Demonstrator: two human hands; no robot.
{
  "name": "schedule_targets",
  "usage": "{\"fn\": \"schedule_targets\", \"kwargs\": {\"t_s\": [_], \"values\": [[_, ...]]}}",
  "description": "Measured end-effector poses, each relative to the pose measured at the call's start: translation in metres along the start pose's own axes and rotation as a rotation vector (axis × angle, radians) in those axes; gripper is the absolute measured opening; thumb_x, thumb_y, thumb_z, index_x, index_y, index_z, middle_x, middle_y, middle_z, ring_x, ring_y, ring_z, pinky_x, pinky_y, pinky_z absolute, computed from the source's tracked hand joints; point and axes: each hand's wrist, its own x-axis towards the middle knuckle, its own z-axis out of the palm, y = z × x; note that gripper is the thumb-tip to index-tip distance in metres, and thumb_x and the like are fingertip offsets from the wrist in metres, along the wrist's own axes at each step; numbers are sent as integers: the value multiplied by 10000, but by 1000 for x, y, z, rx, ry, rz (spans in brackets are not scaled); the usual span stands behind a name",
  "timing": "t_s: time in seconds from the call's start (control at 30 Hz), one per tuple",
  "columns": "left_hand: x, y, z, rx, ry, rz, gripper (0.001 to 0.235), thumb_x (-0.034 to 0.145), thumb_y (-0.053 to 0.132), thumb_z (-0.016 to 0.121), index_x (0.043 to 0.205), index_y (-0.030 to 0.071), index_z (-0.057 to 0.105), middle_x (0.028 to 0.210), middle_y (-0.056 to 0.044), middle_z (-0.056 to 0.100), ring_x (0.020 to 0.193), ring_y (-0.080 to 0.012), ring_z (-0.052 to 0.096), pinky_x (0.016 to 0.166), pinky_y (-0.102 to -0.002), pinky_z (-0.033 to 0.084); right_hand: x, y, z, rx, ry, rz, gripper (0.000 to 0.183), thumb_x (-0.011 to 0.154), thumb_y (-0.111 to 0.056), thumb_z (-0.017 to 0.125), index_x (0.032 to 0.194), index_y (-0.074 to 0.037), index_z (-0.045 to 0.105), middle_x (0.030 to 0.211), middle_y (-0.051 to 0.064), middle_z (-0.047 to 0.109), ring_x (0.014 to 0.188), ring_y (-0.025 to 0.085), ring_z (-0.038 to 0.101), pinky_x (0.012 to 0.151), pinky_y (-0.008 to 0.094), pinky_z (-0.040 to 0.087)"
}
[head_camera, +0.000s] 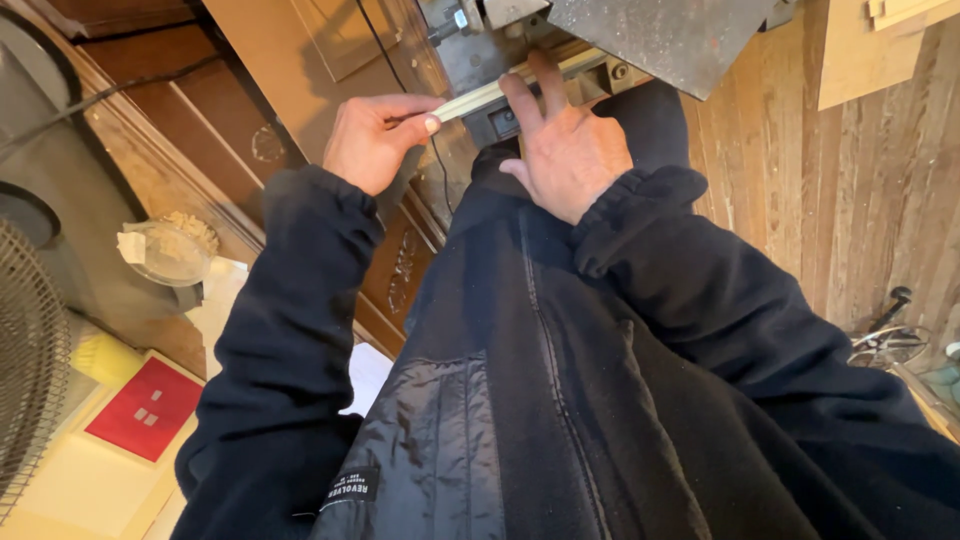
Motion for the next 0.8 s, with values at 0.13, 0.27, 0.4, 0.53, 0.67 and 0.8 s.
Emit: {"fn": "schedule_targets", "kwargs": {"t_s": [0.13, 0.27, 0.4, 0.53, 0.67, 0.8], "values": [[2, 2, 0, 64, 13, -2, 247, 944, 153, 703, 1165, 68, 774, 897, -74, 774, 826, -103, 669, 765, -280, 525, 3, 1, -1, 0, -22, 12, 885, 854, -457, 805, 1523, -77, 368, 1516, 272, 364, 860, 415, 713, 634, 467, 588], [2, -5, 2, 10, 7, 42, 257, 944, 136, 692, 1176, 60, 771, 937, -71, 781, 860, -103, 678, 796, -277, 537, 2, 1, -2, 17, -38, 35, 886, 852, -458, 801, 1534, -91, 370, 1519, 261, 362, 876, 416, 711, 651, 470, 587], [7, -14, 5, -68, -3, 9, 259, 952, 135, 701, 1186, 45, 763, 930, -74, 774, 862, -101, 681, 803, -266, 539, 3, 1, -6, -3, -65, 47, 901, 848, -475, 792, 1538, -82, 366, 1532, 263, 337, 861, 407, 710, 645, 462, 588], [11, -26, 10, -80, -24, 41, 269, 953, 105, 700, 1198, 13, 761, 971, -66, 776, 884, -100, 685, 833, -257, 551, 1, 6, -4, 4, -56, 56, 898, 849, -479, 788, 1537, -82, 369, 1541, 265, 321, 853, 397, 711, 652, 458, 588], [13, -32, 12, -206, -31, -38, 280, 977, 97, 699, 1230, -19, 735, 983, -72, 759, 886, -106, 675, 851, -254, 556, -1, 7, -6, 11, -36, 51, 871, 846, -450, 788, 1529, -95, 380, 1539, 246, 332, 837, 384, 714, 649, 450, 589], [13, -29, 10, -249, -48, -54, 278, 985, 101, 695, 1236, -15, 725, 1024, -60, 745, 912, -94, 656, 869, -250, 545, -1, 7, -5, -10, -28, 62, 864, 832, -430, 793, 1526, -111, 389, 1495, 221, 377, 834, 379, 715, 643, 431, 593]]}}
